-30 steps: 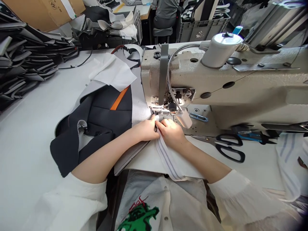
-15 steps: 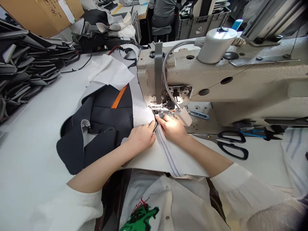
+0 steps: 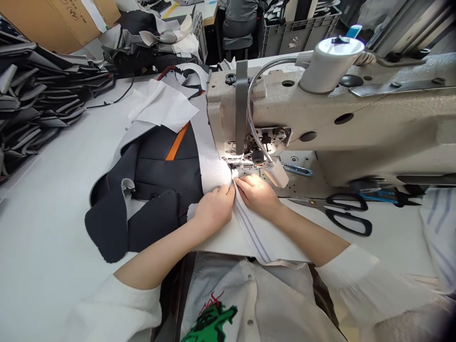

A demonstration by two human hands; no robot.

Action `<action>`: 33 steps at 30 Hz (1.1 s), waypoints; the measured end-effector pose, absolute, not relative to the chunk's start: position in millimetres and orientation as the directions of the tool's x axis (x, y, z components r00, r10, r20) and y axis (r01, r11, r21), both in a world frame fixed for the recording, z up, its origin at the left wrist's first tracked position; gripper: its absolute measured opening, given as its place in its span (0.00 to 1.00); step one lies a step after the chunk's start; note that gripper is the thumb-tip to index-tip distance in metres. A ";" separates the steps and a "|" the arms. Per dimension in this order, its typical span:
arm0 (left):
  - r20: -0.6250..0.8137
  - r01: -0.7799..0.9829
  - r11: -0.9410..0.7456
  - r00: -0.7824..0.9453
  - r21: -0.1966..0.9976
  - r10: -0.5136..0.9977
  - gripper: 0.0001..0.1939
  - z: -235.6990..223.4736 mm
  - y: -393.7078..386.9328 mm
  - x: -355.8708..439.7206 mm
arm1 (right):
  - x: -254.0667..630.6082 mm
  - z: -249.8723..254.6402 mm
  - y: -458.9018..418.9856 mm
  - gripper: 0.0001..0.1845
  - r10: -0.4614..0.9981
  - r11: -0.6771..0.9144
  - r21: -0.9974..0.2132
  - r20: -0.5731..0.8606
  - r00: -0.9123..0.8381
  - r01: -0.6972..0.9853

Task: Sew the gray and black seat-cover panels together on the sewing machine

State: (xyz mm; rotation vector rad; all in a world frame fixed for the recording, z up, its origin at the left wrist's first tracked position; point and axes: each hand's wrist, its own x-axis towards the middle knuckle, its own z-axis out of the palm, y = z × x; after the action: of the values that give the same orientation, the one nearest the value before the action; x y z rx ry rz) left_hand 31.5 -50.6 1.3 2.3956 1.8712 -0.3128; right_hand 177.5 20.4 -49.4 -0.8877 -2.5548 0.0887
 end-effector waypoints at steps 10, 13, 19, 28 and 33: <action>-0.096 0.978 -0.201 0.195 -0.060 0.976 0.19 -2.6 -27.6 31.5 | 189.4 -48.7 28.6 0.22 0.626 0.774 -0.408 0.383 -0.679 0.483; -0.053 0.965 -0.249 0.246 -0.081 0.968 0.20 4.6 -44.2 17.7 | 194.9 -44.6 28.2 0.23 0.527 0.825 -0.455 0.408 -0.745 0.335; -0.010 0.948 -0.246 0.250 -0.201 0.968 0.26 27.6 -82.5 -17.2 | 203.3 -39.1 28.6 0.20 0.394 0.887 -0.387 0.352 -0.849 0.252; -0.350 0.957 -0.282 0.243 -0.065 0.905 0.20 35.6 -58.5 51.4 | 203.8 -32.7 21.4 0.14 0.282 0.828 -0.558 0.333 -0.900 0.053; -0.391 0.981 -0.194 0.174 -0.011 0.904 0.27 23.2 -60.2 49.4 | 208.5 -29.5 17.5 0.16 0.367 0.788 -0.603 0.296 -0.882 0.126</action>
State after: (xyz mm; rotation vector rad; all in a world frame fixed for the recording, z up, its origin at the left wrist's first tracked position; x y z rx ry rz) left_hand 49.4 -60.2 23.2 2.2071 1.8174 -0.4605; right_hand 208.5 17.5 -29.5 -0.3721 -2.5769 0.8287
